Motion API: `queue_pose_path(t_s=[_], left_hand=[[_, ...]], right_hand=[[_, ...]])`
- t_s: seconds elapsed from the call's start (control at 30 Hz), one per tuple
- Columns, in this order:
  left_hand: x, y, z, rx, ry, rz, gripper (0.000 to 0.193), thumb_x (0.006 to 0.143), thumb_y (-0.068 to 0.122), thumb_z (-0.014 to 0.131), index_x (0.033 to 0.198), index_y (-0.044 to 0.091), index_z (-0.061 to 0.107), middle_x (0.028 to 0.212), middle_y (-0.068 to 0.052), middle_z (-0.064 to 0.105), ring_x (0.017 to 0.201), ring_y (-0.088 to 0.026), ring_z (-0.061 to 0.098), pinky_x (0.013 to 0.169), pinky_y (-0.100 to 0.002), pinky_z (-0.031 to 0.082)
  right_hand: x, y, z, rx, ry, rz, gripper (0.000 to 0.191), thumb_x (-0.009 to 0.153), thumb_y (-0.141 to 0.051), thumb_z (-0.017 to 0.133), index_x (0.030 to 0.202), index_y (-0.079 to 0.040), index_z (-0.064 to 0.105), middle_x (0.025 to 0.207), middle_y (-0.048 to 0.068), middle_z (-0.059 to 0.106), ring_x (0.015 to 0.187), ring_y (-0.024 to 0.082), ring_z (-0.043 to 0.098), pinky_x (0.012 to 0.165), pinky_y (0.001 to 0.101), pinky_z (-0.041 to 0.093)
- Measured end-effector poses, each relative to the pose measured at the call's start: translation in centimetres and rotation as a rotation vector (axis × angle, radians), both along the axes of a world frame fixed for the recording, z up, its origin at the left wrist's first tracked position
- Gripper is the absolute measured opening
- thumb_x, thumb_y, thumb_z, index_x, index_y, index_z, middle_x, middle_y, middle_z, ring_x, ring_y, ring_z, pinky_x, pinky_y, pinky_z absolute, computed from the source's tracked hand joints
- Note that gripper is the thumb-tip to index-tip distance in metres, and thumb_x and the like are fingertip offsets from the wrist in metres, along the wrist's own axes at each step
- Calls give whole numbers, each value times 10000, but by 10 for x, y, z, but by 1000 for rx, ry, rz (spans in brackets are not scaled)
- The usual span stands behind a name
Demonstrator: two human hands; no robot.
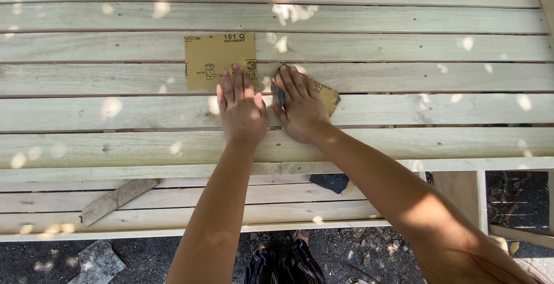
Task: The person sands the slatted wooden surface of a large furniture piece outdoors, holding a sheet of sandpaper in one hand and rubbing it back and forth across the wooden slats while the other hand rests on the surface for support. They move the sandpaper to different areas of the slatted top throughout the episode.
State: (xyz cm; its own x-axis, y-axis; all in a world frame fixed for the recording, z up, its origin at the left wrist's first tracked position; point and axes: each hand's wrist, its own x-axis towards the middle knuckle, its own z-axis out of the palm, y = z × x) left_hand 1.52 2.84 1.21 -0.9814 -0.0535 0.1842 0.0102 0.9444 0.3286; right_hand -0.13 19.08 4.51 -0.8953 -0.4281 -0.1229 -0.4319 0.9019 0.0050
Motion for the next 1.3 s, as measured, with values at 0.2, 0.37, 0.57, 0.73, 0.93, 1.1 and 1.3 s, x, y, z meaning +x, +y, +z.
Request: queue_pose_path(t_s=[0.2,0.37,0.57,0.73,0.93,1.1,1.3], left_hand=[[-8,-1,-5,19,46,-49,654,1033,348,367,1595,18,308,1700,-144,170,1569,-319,60,1257,-507,66],[-11,-1,-1,-9,-1,-2,644,1046,350,364,1596,22,296,1707,-143,167,1579,-332,52,1267,-508,67],[-10,0,10,6,-36,3,649,1037,334,366,1600,25,276,1707,-138,168,1575,-323,58,1270,-489,68],[-9,-3,13,24,-103,56,655,1026,330,366,1604,38,268,1709,-109,158,1582,-314,41,1274,-483,52],[-7,2,9,-13,-41,18,652,1037,329,342,1609,26,266,1719,-123,147,1583,-317,37,1273,-481,45],[-4,9,9,9,32,-30,648,1051,328,318,1610,7,265,1706,-137,140,1571,-338,41,1266,-493,47],[-2,14,14,60,26,73,618,1085,340,311,1624,40,273,1734,-125,141,1606,-333,32,1299,-495,44]], right_hand=[[19,23,-1,-5,-59,27,731,1050,-484,232,1611,-32,108,1709,109,-12,1569,275,-15,1244,503,27],[-44,15,10,-26,-102,-85,675,1075,-459,204,1629,-84,116,1724,75,-1,1581,263,-28,1269,499,14],[-5,25,20,-38,-137,197,719,1033,-453,274,1625,-85,99,1704,129,-1,1557,315,-44,1240,494,8],[30,-4,7,151,-197,324,684,1104,-533,255,1598,-67,171,1749,100,14,1606,299,-32,1287,509,-7],[21,113,7,-6,-9,217,699,1056,-479,265,1624,-89,148,1724,70,45,1578,296,-4,1255,517,17],[20,193,19,51,46,-43,721,1037,-508,226,1623,-99,130,1714,88,6,1557,333,-32,1230,535,6],[21,46,14,59,-67,192,732,1030,-513,286,1619,-112,118,1707,124,28,1557,335,-41,1229,558,2]])
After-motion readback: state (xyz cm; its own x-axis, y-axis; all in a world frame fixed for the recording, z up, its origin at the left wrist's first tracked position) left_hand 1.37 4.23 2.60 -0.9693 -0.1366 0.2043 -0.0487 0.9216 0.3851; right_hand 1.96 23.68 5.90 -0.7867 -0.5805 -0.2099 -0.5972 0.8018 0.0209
